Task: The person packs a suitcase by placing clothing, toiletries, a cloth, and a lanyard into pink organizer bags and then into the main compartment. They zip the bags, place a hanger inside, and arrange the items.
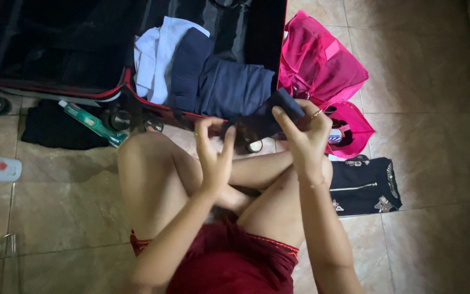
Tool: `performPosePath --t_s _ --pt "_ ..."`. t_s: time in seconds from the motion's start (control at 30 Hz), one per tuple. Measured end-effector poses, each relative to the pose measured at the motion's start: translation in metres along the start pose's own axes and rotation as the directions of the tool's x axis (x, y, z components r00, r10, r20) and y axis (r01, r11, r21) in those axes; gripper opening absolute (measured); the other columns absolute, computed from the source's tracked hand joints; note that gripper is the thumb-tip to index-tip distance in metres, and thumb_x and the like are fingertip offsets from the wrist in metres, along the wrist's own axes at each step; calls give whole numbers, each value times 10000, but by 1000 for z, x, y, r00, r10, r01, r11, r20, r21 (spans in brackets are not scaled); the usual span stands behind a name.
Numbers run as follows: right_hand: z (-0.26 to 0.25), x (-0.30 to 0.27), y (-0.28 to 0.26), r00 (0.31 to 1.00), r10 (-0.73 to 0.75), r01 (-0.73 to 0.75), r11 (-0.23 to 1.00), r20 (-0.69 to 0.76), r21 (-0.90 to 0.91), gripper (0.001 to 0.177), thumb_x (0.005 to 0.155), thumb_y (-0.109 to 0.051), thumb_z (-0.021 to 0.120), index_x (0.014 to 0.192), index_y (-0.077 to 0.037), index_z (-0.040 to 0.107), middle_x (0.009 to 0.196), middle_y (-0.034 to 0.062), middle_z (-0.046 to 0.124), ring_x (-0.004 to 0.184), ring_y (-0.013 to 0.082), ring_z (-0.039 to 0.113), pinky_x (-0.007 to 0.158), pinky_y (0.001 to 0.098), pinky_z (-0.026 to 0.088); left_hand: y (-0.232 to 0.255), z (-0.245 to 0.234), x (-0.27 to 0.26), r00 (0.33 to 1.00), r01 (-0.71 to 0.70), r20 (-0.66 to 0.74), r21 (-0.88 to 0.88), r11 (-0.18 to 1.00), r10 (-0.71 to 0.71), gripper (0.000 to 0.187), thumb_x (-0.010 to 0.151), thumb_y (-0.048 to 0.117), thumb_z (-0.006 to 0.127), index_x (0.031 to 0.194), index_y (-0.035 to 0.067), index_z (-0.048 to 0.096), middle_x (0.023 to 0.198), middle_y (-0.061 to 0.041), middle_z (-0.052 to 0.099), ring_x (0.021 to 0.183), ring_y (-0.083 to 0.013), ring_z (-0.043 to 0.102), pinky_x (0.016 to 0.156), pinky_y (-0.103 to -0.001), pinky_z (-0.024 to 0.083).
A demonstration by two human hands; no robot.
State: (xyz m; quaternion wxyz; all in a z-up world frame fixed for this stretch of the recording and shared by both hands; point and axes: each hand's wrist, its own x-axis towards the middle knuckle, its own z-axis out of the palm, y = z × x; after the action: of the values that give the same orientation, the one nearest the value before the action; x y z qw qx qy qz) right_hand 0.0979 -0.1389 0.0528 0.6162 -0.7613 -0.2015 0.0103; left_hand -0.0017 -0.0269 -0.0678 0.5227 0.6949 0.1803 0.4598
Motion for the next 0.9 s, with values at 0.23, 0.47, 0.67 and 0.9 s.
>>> performPosePath --t_s 0.23,0.47,0.67,0.9 --pt "29 -25 40 1000 16 -12 983 -20 184 171 916 -66 807 1017 -10 682 909 -35 686 772 17 620 657 178 503 24 14 -13 683 682 384 -641 352 -621 586 987 301 647 1493 104 427 1403 -24 538 1215 -97 566 981 -261 517" --pt "34 -41 65 939 335 -335 827 82 451 124 951 -123 746 993 -68 643 879 -30 684 697 11 578 597 182 444 32 9 -9 705 683 388 -598 420 -594 561 1027 254 636 1508 38 444 1323 -58 580 1142 -110 563 910 -278 486" --pt "29 -46 54 925 341 -379 869 167 319 115 972 -154 718 1023 -81 645 827 -43 636 643 4 529 542 185 397 20 7 -22 774 621 348 -584 524 -529 523 1088 303 582 1507 10 473 1361 -67 598 1214 -117 567 1041 -274 473" --pt "34 -62 29 982 141 -173 936 122 307 214 920 -57 714 1056 -84 551 996 -46 638 917 4 616 776 177 520 28 6 -30 767 617 467 -726 304 -440 540 1095 365 488 1528 56 397 1424 -75 536 1272 -173 560 1044 -367 491"
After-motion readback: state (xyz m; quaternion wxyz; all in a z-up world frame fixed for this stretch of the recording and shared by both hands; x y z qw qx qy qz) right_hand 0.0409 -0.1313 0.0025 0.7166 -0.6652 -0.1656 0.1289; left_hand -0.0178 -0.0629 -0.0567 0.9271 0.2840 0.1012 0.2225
